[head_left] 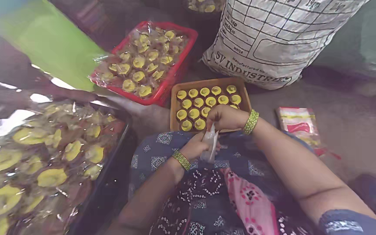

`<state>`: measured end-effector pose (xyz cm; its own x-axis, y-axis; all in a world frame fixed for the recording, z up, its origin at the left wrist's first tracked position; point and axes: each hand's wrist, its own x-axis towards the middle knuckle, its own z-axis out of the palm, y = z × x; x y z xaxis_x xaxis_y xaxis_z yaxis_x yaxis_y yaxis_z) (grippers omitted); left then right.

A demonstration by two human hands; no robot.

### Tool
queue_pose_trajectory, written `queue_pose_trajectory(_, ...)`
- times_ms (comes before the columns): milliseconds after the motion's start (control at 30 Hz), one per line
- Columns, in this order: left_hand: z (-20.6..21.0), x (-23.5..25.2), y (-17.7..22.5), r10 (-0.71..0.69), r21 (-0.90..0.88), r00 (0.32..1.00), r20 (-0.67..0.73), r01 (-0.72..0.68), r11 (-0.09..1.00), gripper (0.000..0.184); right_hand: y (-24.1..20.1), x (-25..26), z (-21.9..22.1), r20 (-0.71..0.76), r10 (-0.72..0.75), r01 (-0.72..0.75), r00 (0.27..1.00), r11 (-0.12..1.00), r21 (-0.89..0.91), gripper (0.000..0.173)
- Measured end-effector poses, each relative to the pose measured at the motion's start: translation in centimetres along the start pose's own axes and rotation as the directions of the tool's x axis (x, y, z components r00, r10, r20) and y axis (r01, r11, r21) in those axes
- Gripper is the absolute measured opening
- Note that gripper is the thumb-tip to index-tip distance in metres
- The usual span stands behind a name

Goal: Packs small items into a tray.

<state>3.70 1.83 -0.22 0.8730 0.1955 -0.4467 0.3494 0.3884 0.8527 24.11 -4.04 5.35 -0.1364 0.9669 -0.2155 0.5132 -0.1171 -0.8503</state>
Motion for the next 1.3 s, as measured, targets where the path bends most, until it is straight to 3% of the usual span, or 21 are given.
queue_pose_trajectory(200, 0.8, 0.6, -1.2, 0.090, 0.220, 0.954, -0.286, -0.026, 0.975, 0.074, -0.6, 1.1, 1.0, -0.065, 0.035, -0.043, 0.997, 0.990, -0.137, 0.009)
queue_pose_trajectory(300, 1.7, 1.0, -1.9, 0.224, 0.410, 0.868, -0.443, -0.026, 0.912, 0.051, -1.4, 1.3, 2.1, -0.102, 0.041, -0.064, 0.994, 0.971, -0.232, 0.009)
queue_pose_trajectory(367, 1.7, 1.2, -2.3, 0.329, 0.542, 0.839, -0.434, -0.049, 0.839, 0.047, -1.7, 1.2, 2.8, -0.148, 0.018, -0.058, 0.989, 0.961, -0.270, 0.008)
queue_pose_trajectory(467, 1.0, 1.1, -2.3, 0.358, 0.631, 0.845, -0.397, -0.032, 0.775, 0.053, -2.1, 0.7, 2.9, -0.176, -0.003, -0.044, 0.984, 0.963, -0.264, 0.007)
queue_pose_trajectory(533, 0.4, 0.4, -1.4, 0.311, 0.534, 0.895, -0.321, -0.100, 0.839, 0.063, -2.0, 0.0, 2.2, -0.178, -0.013, -0.025, 0.984, 0.977, -0.212, 0.007)
queue_pose_trajectory(633, -0.9, -0.9, -0.7, 0.184, -0.002, 0.982, -0.029, -0.185, 0.983, 0.077, -1.7, -1.1, 1.1, -0.139, 0.009, -0.021, 0.990, 0.996, -0.083, 0.012)
queue_pose_trajectory(700, -1.3, -1.4, -0.7, 0.167, -0.210, 0.979, 0.121, -0.139, 0.968, 0.077, -2.1, -1.5, 1.0, -0.104, 0.052, -0.050, 0.993, 0.998, 0.024, 0.014)
queue_pose_trajectory(767, -1.1, -1.5, -0.7, 0.182, -0.261, 0.966, 0.181, -0.131, 0.956, 0.078, -2.6, -1.3, 1.3, -0.087, 0.100, -0.095, 0.991, 0.994, 0.056, 0.011)
queue_pose_trajectory(867, 0.4, -1.4, -0.3, 0.063, -0.120, 0.998, 0.009, -0.061, 0.991, 0.063, -2.3, -0.4, 2.3, -0.112, 0.120, -0.126, 0.986, 0.991, -0.043, 0.007)
queue_pose_trajectory(1000, 1.4, -0.6, -0.7, -0.033, -0.052, 0.970, -0.240, 0.022, 0.998, 0.036, -2.6, 0.4, 3.7, -0.196, 0.112, -0.148, 0.974, 0.973, -0.179, 0.015)
queue_pose_trajectory(1167, -0.9, 0.5, -1.0, 0.115, -0.219, 0.854, -0.507, -0.257, 0.941, 0.036, -2.2, 0.5, 4.0, -0.440, 0.108, -0.141, 0.891, 0.989, -0.043, 0.052)
queue_pose_trajectory(1233, -2.0, 0.9, -0.5, 0.152, -0.321, 0.806, -0.571, -0.390, 0.863, 0.034, -2.1, 0.2, 4.3, -0.440, 0.163, -0.172, 0.883, 0.985, 0.020, 0.057)
queue_pose_trajectory(1300, -2.7, 1.0, -0.2, 0.170, -0.387, 0.777, -0.606, -0.475, 0.791, 0.030, -1.8, 0.3, 5.5, -0.343, 0.221, -0.214, 0.913, 0.975, 0.059, 0.058)
